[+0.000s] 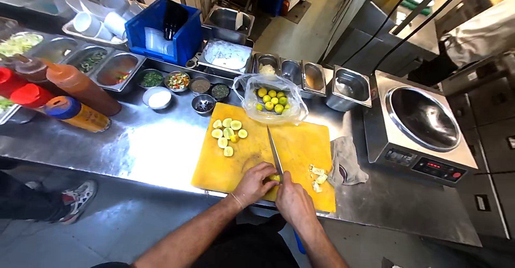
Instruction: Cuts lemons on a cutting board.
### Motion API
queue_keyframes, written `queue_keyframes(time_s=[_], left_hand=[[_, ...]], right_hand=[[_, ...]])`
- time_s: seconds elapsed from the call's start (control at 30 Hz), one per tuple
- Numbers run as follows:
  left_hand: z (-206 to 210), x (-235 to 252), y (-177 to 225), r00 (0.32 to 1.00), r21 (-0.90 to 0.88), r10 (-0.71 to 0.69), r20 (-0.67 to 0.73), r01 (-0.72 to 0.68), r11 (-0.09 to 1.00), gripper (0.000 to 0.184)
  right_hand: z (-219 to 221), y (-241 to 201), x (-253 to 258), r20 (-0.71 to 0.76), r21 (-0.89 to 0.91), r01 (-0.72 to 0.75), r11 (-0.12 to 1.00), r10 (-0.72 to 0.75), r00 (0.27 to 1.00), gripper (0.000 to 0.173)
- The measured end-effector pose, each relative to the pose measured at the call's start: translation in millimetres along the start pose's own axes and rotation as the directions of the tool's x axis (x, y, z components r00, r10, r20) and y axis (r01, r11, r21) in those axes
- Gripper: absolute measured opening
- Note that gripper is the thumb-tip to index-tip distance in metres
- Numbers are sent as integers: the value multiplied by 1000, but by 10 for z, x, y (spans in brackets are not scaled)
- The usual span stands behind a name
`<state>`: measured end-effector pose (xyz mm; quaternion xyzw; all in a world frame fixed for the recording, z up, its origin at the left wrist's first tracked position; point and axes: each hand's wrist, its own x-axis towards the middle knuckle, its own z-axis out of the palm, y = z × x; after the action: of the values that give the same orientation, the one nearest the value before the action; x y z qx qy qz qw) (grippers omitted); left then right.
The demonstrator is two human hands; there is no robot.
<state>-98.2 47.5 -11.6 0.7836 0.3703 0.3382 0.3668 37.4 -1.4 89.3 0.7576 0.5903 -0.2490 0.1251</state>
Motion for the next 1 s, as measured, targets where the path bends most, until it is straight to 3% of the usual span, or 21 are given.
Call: queue_keyframes(time_s=[0.1,0.2,0.37,0.57,1.0], left_hand=[[12,-26,5,999,3,-32,1,32,999,23],[-4,-36,28,997,4,-64,37,64,998,25],[-34,-79,50,996,1,-84,32,84,996,33],[14,-104,11,991,160,-28,-129,49,986,19],[-62,-83,-5,993,98,-35,-110,46,994,14]], right_hand=[[204,203,-363,139,-24,-54,998,57,989,40],[409,529,-723,162,28,-56,998,51,985,39],[340,625,-658,220,149,-41,988,7,976,37],[373,499,-618,100,204,-20,979,-1,995,35],[334,259,-408,5,145,46,988,-47,999,34]])
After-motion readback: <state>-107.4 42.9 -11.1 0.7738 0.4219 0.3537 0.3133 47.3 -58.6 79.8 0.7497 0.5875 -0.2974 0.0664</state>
